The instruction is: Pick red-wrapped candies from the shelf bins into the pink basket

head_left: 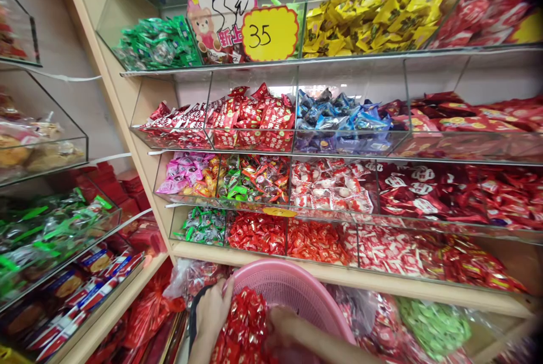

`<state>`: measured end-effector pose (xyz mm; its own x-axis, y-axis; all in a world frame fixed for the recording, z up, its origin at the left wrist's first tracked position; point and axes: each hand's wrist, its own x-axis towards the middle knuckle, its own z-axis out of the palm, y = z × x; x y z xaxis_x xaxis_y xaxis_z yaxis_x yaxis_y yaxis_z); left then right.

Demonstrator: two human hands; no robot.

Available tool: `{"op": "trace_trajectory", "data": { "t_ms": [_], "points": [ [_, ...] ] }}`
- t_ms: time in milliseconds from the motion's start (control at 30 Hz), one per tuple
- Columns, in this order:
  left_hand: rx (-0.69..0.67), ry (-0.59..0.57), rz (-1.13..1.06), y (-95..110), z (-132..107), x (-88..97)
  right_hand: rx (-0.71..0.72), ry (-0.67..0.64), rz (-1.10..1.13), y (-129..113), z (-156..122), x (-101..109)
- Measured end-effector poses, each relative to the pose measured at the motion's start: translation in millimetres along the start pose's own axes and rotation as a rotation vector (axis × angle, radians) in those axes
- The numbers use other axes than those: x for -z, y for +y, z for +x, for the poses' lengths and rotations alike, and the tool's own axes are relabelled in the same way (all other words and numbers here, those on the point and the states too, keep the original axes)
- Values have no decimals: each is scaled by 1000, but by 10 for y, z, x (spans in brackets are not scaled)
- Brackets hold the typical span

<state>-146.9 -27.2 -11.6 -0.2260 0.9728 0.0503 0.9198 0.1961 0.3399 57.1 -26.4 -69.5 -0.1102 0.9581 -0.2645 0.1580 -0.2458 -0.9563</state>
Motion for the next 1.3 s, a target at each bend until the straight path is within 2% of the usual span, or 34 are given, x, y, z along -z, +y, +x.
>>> {"op": "trace_trajectory", "data": {
  "t_ms": [100, 167, 233, 367, 433, 500, 567, 667, 900, 1033, 1200, 1300],
  "points": [
    [-1, 7, -7, -20, 6, -7, 203, -205, -452, -101, 3, -21],
    [-5, 7, -7, -26, 9, -11, 189, -245, -622, -330, 10, 8],
    [-7, 8, 1, -20, 8, -10, 206, -204, -741, -678, 30, 63],
    [-2, -6, 7, 3, -4, 0, 438, -37, -899, -1433, 154, 216],
    [-2, -10, 0, 1, -6, -2, 508, -39, -995, -1685, 257, 304],
    [-4, -3, -5, -12, -2, -12, 585, -83, -1209, -1809, 370, 383],
    [-1, 0, -4, -27, 4, -27, 633, -140, -1406, -1824, 476, 434],
    [9, -1, 2, -41, 6, -44, 614, -193, -1525, -1733, 607, 444],
    [14, -8, -7, -28, -13, -31, 546, -160, -1525, -1601, 755, 376],
    [10, -6, -9, -24, -17, -23, 567, -173, -1645, -1597, 771, 348],
    [17, -9, -5, -14, -25, -17, 641, -106, -1659, -1502, 810, 321],
    [15, -8, -3, -5, -32, -8, 676, -116, -1665, -1494, 821, 342]
  ]
}}
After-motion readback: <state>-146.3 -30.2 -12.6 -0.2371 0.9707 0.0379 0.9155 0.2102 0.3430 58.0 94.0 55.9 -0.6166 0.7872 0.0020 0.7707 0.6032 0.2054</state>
